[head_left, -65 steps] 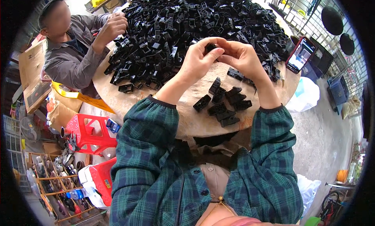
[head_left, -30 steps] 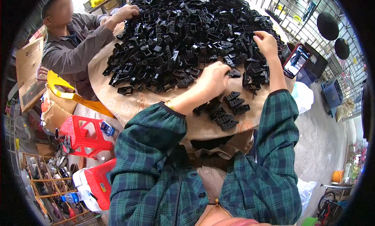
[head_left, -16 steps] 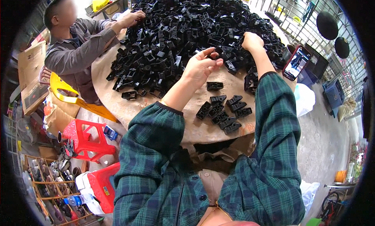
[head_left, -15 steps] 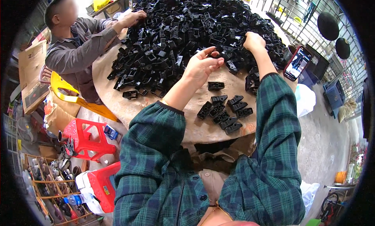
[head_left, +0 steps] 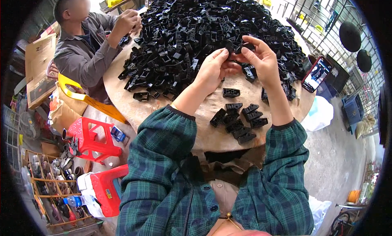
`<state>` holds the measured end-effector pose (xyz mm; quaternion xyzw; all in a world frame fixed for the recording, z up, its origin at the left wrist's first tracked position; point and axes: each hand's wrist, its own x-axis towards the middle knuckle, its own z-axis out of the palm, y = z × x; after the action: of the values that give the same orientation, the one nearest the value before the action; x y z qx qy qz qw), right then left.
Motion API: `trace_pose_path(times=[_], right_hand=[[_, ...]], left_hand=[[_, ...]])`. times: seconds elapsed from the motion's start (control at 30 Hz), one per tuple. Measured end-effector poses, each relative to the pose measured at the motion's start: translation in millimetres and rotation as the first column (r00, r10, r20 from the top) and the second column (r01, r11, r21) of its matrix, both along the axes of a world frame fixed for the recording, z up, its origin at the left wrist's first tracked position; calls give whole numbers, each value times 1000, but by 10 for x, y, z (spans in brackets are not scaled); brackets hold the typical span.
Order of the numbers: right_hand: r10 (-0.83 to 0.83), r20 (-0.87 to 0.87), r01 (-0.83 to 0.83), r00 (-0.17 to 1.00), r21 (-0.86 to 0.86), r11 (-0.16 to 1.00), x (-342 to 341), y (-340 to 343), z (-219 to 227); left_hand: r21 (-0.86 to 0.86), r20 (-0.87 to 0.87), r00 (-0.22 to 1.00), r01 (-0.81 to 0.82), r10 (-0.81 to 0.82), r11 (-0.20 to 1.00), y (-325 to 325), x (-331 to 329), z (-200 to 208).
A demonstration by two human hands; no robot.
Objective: Sorting and counting black plastic industrial components on a work table.
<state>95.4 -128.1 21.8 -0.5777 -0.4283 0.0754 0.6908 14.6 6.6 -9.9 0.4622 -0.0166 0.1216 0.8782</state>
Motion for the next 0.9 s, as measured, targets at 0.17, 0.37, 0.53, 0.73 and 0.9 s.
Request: trace_pose_path(times=[0.17,0.37,0.53,0.73,0.9], right_hand=[[17,-292,-19,956,-2,1000,60,-38,-129],[-96,83,101,992,-59,993,-51,45,-246],[34,-83,-40,996,-75,996,-55,14,-205],[107,-225,-120,969,-47,992,-46,-1,-200],[12,-76,-15,997,-39,999,-35,-46,-176]], left_hand=[[249,65,992,-122,109,961,-44,38,-47],[460,26,990,-132,135,878,20,-40,-2],[560,17,991,-121,134,820,-1,-42,53],[108,11,998,-68,67,992,-33,-78,82],[0,67,989,129,-129,992,81,-29,29]])
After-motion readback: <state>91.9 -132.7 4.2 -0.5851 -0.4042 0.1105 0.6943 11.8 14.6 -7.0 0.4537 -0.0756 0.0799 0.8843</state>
